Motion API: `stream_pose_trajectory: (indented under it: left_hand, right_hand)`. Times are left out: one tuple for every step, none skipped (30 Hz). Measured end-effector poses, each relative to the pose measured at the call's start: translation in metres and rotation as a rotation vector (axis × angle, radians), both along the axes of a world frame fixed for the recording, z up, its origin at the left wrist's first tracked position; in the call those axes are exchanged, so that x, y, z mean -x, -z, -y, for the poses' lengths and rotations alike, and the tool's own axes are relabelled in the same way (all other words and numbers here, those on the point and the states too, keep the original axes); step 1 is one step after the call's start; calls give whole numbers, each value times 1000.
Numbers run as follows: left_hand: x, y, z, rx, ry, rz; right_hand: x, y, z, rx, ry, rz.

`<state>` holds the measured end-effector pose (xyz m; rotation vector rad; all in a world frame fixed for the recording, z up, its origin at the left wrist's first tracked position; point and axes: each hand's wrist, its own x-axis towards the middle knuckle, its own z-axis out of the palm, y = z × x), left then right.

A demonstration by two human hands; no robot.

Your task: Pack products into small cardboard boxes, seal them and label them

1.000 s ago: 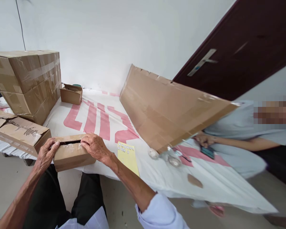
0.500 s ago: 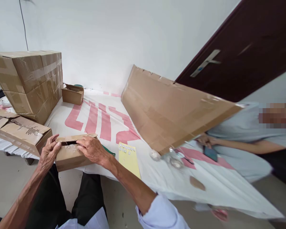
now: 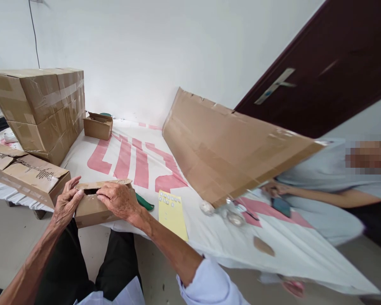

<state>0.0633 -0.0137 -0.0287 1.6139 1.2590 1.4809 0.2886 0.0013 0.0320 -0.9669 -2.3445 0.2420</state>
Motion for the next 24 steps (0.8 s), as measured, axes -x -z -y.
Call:
stream_pose_trajectory:
  left_hand:
    - [0, -1, 0, 5, 2, -1]
    - [0, -2, 1, 11, 7, -4]
    - [0, -3, 1, 17, 11, -9]
    - [0, -3, 2, 22, 14, -15]
    - [0, -4, 2, 25, 16, -24]
    - [0, -4, 3, 25, 14, -35]
    - [1, -4, 3, 24, 11, -49]
    - [1, -5, 3, 22, 8, -64]
    - [1, -5, 3, 18, 6, -80]
    - [1, -6, 3, 12, 5, -96]
    - [0, -6, 3, 5, 4, -109]
    - [0, -7, 3, -3, 4, -120]
    - [0, -7, 3, -11, 3, -128]
    - [-1, -7, 2, -17, 3, -134]
    - [-1, -7, 2, -19, 5, -135]
    - [-2, -7, 2, -18, 7, -134]
    - [-2, -6, 1, -13, 11, -130]
    - [-3, -6, 1, -5, 14, -125]
    - [-3, -6, 1, 6, 18, -120]
    - [-3, -5, 2, 19, 23, -116]
    - [-3, -5, 2, 30, 27, -113]
    - [-2, -5, 2, 38, 30, -112]
    - [-2, -6, 3, 43, 34, -112]
    - [-1, -6, 3, 44, 36, -113]
  right_hand:
    - [1, 1, 0, -10, -1, -17]
    - [2, 1, 0, -18, -3, -31]
    - [2, 2, 0, -23, -3, -40]
    - [3, 2, -1, -28, -4, -46]
    - [4, 3, -1, -33, -4, -48]
    - [4, 4, -1, -42, -5, -50]
    - [5, 5, 0, -56, -6, -51]
    - [5, 6, 0, -76, -9, -50]
    - [5, 7, 1, -102, -16, -48]
    - [5, 9, 2, -131, -27, -47]
    - [5, 11, 3, -158, -42, -47]
    - [5, 13, 4, -181, -60, -46]
    - [5, 15, 5, -198, -77, -46]
    - [5, 17, 7, -211, -92, -49]
    - [5, 18, 8, -218, -99, -54]
    - [5, 19, 9, -218, -101, -58]
    - [5, 19, 9, -213, -101, -61]
    - [5, 18, 9, -202, -98, -62]
    - [5, 18, 9, -187, -95, -61]
    - [6, 17, 8, -168, -90, -57]
    - [6, 16, 8, -150, -84, -55]
    - [7, 16, 7, -138, -82, -56]
    - [7, 16, 7, -129, -84, -65]
    - [8, 16, 7, -124, -96, -84]
